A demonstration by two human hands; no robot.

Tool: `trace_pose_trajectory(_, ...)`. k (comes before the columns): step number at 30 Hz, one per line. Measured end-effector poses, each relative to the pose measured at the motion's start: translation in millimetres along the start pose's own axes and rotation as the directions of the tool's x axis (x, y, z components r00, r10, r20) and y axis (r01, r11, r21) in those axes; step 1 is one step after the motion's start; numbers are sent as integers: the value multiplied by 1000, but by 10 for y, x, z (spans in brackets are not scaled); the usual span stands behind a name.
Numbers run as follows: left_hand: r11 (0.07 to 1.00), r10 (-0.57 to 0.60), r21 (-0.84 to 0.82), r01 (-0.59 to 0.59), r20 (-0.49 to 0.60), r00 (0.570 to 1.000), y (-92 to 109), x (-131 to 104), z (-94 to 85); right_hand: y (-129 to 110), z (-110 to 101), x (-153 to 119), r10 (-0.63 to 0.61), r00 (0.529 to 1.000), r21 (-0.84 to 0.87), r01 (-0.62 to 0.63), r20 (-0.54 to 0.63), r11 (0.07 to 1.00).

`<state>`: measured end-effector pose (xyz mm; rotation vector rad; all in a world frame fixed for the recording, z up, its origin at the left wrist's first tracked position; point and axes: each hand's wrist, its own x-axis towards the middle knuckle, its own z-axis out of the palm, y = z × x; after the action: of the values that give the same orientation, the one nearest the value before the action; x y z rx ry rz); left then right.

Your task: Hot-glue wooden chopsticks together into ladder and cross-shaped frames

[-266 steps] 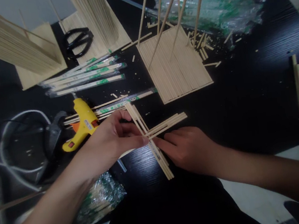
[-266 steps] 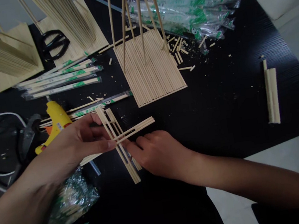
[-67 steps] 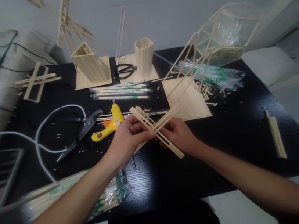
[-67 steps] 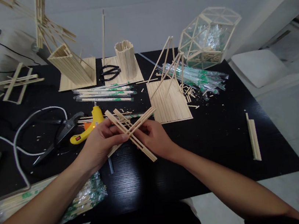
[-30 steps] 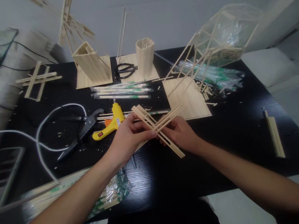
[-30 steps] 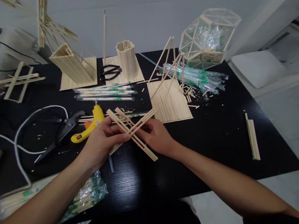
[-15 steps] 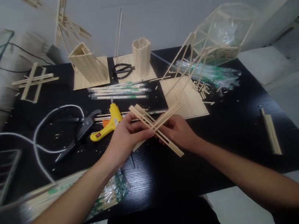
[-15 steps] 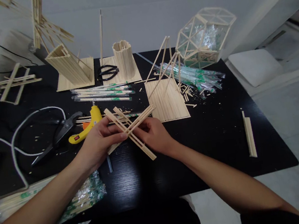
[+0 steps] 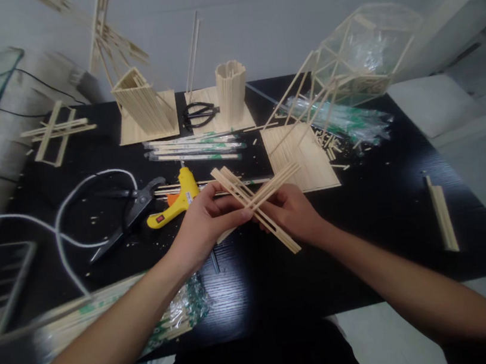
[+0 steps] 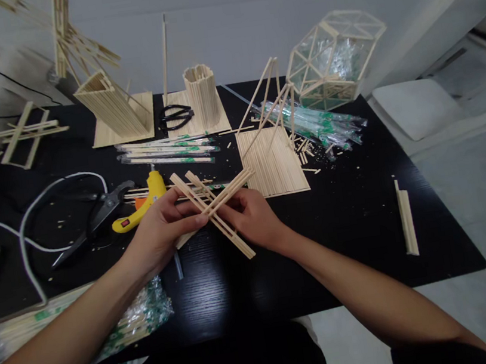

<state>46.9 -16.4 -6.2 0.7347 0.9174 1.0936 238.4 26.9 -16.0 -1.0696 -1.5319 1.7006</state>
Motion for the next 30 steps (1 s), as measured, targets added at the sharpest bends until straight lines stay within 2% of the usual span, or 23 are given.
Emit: trace_pose_trajectory(30,1000,-3,-18,3,-4,1000,37,-14,32,-11,7,-23,-14,1000,-16,13,-17,1000)
